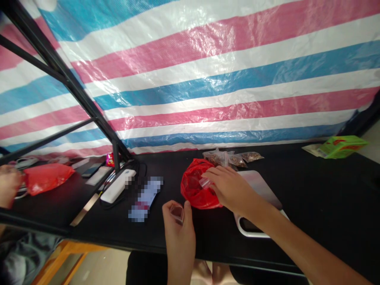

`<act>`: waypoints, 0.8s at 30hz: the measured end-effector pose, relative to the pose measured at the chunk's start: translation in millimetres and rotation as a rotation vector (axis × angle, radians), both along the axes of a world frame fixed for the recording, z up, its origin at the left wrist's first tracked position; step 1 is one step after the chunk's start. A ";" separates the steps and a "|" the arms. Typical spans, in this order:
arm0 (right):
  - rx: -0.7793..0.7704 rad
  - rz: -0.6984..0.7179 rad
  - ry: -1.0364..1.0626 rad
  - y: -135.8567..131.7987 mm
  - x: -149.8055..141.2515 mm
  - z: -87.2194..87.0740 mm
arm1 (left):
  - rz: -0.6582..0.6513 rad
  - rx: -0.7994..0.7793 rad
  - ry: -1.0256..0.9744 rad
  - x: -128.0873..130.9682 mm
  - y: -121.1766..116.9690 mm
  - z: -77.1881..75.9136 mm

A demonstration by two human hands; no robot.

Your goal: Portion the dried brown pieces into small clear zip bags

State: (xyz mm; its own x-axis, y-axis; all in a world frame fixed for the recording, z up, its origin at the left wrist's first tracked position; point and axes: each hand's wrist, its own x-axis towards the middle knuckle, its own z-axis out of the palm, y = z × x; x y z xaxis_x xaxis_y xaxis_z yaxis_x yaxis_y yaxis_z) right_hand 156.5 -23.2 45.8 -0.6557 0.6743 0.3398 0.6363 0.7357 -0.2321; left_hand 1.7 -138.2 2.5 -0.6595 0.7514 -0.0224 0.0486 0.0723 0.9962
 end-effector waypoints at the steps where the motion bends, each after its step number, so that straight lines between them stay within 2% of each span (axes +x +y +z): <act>1: -0.024 0.018 -0.035 2.2 -0.7 -2.3 | -0.002 -0.018 -0.020 2.4 -1.5 -1.6; 6: -0.180 0.151 -0.023 -13.3 -7.7 -10.6 | -0.098 -0.081 -0.243 13.0 3.6 -9.2; 8: -0.225 0.173 0.012 -20.8 -7.7 -13.4 | -0.119 -0.074 -0.276 13.6 8.1 -12.2; 12: -0.210 0.073 0.041 -19.4 -3.5 -17.1 | -0.119 -0.082 -0.304 10.0 12.5 -19.9; 17: -0.111 -0.074 -0.169 -5.2 -3.7 -17.2 | -0.114 -0.076 -0.313 3.6 11.6 -26.8; 20: -0.081 -0.059 -0.225 -1.6 -4.9 -20.4 | -0.080 -0.074 -0.263 -1.1 12.0 -24.4; 24: -0.128 -0.055 -0.211 -1.8 -3.3 -27.3 | -0.055 -0.065 -0.222 -7.2 15.3 -13.9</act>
State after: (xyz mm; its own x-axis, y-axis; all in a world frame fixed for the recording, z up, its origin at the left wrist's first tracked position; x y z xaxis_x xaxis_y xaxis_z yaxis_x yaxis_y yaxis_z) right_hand 153.2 -25.0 18.5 -0.6640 0.7398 0.1087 0.7191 0.6716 -0.1786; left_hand -5.5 -122.8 -11.4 -0.5909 0.7785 -0.2116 -0.1650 0.1401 0.9763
